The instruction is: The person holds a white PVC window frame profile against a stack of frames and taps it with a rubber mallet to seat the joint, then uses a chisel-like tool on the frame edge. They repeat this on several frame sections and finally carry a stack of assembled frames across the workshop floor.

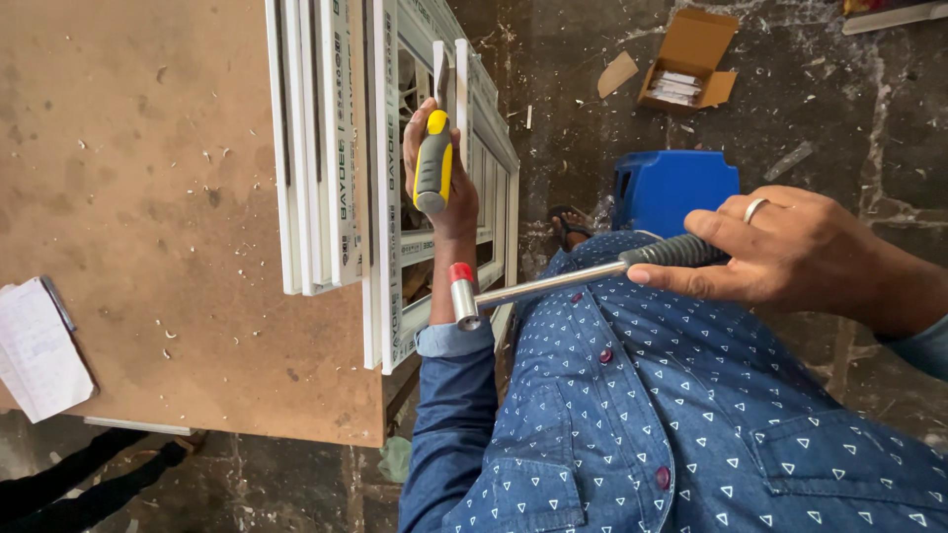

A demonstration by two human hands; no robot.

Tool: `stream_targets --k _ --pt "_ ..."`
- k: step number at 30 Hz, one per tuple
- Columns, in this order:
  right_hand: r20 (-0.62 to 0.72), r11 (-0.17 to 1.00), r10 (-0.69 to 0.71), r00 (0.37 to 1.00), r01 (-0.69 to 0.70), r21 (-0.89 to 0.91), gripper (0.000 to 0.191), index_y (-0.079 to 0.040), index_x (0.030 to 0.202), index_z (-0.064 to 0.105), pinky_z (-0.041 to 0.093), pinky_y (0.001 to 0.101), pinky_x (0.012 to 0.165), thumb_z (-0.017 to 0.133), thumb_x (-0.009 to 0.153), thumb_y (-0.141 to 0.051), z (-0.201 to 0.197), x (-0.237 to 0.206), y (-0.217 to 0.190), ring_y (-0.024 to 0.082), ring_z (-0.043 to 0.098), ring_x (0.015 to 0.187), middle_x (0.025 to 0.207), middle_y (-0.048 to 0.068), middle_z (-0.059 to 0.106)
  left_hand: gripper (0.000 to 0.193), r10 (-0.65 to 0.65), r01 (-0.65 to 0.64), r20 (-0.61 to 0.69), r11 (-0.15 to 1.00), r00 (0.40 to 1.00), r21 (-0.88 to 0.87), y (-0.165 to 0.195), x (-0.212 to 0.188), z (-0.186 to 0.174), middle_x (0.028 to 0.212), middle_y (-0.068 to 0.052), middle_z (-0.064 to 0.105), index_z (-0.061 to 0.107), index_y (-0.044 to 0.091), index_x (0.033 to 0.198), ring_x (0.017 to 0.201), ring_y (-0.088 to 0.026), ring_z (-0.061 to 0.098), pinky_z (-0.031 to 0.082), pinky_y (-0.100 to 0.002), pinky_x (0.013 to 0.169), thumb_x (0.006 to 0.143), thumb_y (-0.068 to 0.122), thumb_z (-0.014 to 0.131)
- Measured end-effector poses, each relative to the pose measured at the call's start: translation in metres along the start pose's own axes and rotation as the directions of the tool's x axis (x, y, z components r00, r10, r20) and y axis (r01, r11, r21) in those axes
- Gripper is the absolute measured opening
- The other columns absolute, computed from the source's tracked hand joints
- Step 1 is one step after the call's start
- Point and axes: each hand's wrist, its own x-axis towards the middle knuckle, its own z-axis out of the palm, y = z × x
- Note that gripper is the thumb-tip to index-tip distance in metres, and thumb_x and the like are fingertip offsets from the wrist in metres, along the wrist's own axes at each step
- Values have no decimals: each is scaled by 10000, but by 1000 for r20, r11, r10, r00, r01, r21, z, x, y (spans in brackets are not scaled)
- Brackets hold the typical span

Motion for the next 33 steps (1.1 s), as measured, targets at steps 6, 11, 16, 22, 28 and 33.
stream_targets --k 6,11,16,22,28,33 --pt "-33 1000 11 999 -11 23 538 -499 1308 629 562 282 544 645 874 -181 0 -1 0 123 637 623 861 55 689 407 30 -30 -10 999 1000 21 -1 2 0 1418 -112 632 492 84 1449 1344 -264 634 548 -403 1171 1078 108 656" --pt "-31 1000 3 1000 -3 20 534 -515 1292 635 567 281 541 644 865 -194 2 -6 -1 119 637 613 853 58 693 379 28 -28 4 1000 1000 12 4 4 0 1408 -113 637 513 101 1400 1331 -270 648 565 -399 1151 1061 89 683" --pt "-47 1000 6 999 -6 1 534 -499 1310 629 557 286 534 650 883 -178 3 -6 1 120 621 603 866 65 684 403 27 -28 28 999 999 35 10 6 -2 1405 -121 639 516 127 1392 1317 -279 657 582 -397 1117 1041 64 704" --pt "5 987 -69 998 69 -142 628 -504 1425 563 535 273 461 656 887 -194 -14 5 8 122 596 557 874 94 654 421 67 -67 9 995 998 71 10 8 2 1376 -124 652 511 126 1387 1286 -282 674 588 -392 1099 1025 48 712" --pt "-402 962 -270 875 258 -85 561 -392 1559 332 452 230 458 592 1099 -207 -11 15 5 77 465 593 873 33 511 425 67 -66 -10 994 998 92 9 7 5 1360 -122 666 526 121 1374 1277 -277 678 579 -389 1103 1013 6 719" --pt "247 952 124 961 -45 -303 615 -367 1561 399 503 231 425 582 989 -237 -10 7 22 48 494 511 801 -19 496 445 -37 38 24 999 999 -31 9 7 1 1366 -135 645 534 104 1344 1130 -239 714 611 -359 984 961 37 749"
